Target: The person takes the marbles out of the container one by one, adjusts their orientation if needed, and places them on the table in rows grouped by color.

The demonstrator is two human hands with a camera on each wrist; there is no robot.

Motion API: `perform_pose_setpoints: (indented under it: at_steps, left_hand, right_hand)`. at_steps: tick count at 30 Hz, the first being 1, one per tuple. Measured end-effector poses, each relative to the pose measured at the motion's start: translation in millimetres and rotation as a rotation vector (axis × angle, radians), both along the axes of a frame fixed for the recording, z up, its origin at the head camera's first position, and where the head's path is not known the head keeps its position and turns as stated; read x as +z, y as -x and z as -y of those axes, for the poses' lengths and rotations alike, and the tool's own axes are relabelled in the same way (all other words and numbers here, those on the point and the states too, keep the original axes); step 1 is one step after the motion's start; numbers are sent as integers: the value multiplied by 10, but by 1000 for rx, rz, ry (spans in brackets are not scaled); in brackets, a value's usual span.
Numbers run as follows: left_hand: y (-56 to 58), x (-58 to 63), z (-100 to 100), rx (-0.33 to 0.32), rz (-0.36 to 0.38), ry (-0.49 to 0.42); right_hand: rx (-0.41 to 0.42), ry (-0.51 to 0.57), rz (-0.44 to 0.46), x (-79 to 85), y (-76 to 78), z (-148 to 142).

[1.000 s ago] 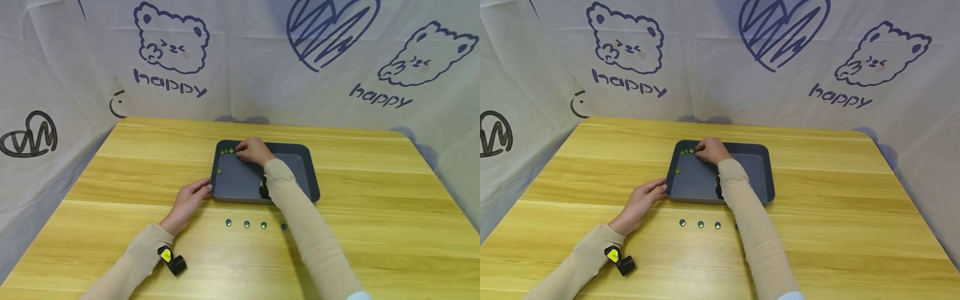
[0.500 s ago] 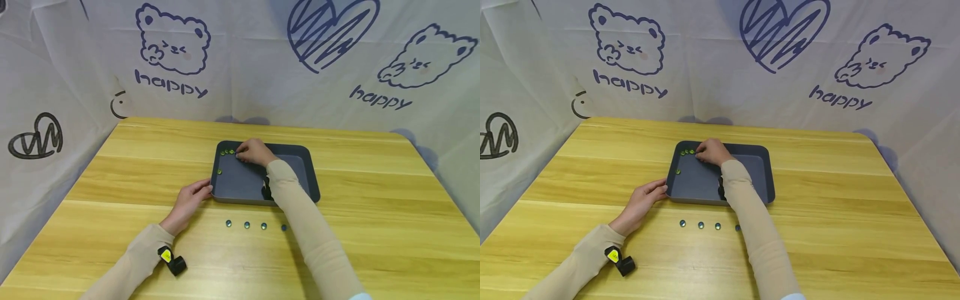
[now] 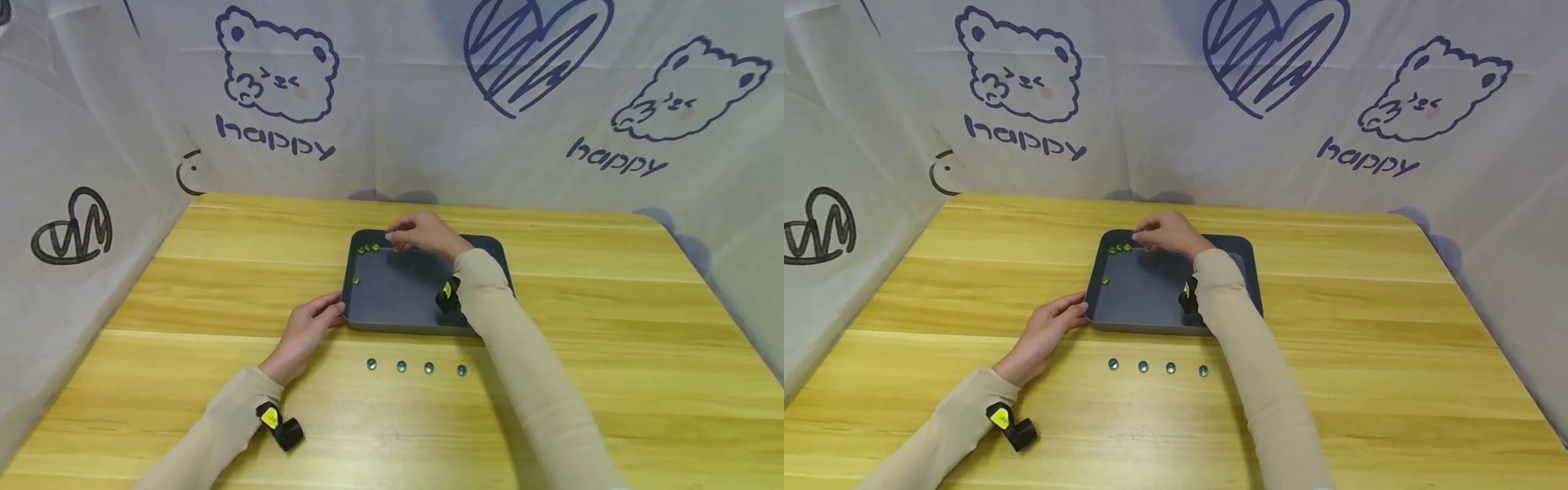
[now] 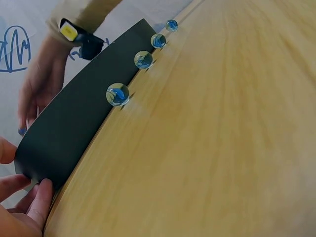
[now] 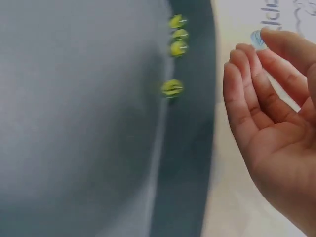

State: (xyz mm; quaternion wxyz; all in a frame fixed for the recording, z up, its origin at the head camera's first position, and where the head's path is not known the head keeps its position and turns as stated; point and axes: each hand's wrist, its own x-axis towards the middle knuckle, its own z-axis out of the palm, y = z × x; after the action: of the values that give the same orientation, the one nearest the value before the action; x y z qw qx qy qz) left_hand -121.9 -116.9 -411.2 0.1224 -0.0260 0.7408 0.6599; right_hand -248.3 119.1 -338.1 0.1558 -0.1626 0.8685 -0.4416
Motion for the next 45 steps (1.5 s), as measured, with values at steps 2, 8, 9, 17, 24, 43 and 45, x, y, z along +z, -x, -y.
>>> perform_pose_setpoints:
  at_steps: [2,8,9,17,24,43,45]
  left_hand:
    - [5,11,25,-2,-5,8]
    - [15,13,47,-3,-15,-1]
    - [12,12,41,-2,-15,-7]
    - [1,3,6,-1,-12,-19]
    - [-9,12,38,13,-22,-8]
    - [-19,18,36,23,-34,6]
    - [-26,5,34,24,-34,1]
  right_hand:
    - [7,10,-3,84,-6,-6]
    - [32,32,-10,243,-38,-75]
    - [32,40,-15,262,-57,-95]
    - [30,40,-112,520,-388,-342]
    - [20,56,-186,642,-751,-523]
    - [116,215,-415,400,-1633,-701]
    - [133,235,-422,358,-1674,-706]
